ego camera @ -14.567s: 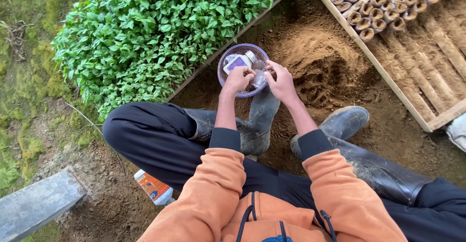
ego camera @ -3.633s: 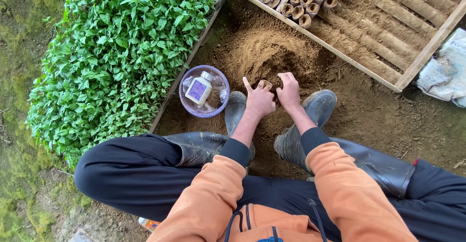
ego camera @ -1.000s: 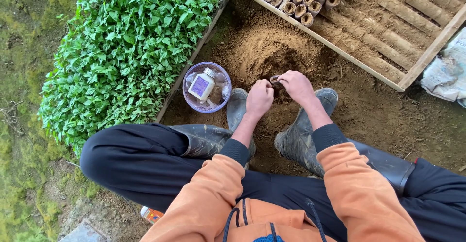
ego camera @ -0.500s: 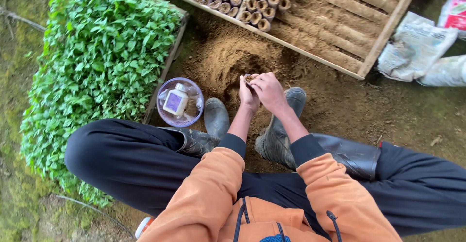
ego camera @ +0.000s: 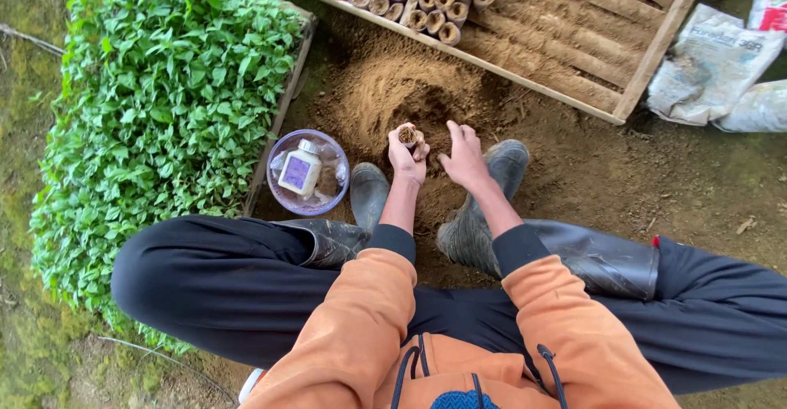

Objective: The person sits cross-legged on the ground and fills small biodegradable seedling pots with soil by hand. They scoop soil from a pile, pack it into the pots, and place the filled pots into a wooden tray. The person also handles a small plastic bag and a container during the process.

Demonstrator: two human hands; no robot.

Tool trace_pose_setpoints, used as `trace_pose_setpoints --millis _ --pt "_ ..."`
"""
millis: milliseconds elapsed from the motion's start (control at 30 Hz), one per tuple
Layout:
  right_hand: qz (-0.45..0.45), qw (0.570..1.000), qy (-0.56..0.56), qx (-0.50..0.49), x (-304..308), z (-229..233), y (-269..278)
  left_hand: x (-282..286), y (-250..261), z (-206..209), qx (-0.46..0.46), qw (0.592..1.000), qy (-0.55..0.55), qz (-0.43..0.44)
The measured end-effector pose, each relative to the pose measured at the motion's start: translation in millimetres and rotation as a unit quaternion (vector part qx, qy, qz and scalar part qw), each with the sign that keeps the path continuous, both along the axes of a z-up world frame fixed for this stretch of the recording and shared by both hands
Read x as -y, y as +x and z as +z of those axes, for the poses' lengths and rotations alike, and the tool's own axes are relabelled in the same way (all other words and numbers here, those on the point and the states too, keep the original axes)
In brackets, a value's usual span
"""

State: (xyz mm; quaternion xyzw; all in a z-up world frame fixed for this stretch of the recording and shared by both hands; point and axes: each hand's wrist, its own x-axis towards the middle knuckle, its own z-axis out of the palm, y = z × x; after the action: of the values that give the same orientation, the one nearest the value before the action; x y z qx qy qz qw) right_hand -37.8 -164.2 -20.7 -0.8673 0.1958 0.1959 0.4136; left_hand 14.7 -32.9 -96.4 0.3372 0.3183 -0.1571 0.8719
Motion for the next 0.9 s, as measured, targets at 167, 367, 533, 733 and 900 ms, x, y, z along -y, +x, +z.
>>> trace_pose_setpoints --millis 167,367,533,733,900 --pt "0.151 0.958 -0.194 0.149 -48 -22 -1 -33 2 22 -0.007 1.000 0.017 0.008" --pt "0.051 0.961 -0.111 0.249 -42 -30 10 -48 2 44 -0.030 0.998 0.058 -0.022" --pt "-0.034 0.930 -0.006 0.366 -43 33 19 -23 3 38 -0.054 0.992 0.085 -0.072" --pt "0.057 0.926 -0.045 0.371 -41 56 7 0 -2 23 -0.088 0.989 0.090 -0.082" --pt "0.080 0.910 -0.137 0.384 -34 62 -6 3 -4 59 -0.041 0.993 0.072 -0.081"
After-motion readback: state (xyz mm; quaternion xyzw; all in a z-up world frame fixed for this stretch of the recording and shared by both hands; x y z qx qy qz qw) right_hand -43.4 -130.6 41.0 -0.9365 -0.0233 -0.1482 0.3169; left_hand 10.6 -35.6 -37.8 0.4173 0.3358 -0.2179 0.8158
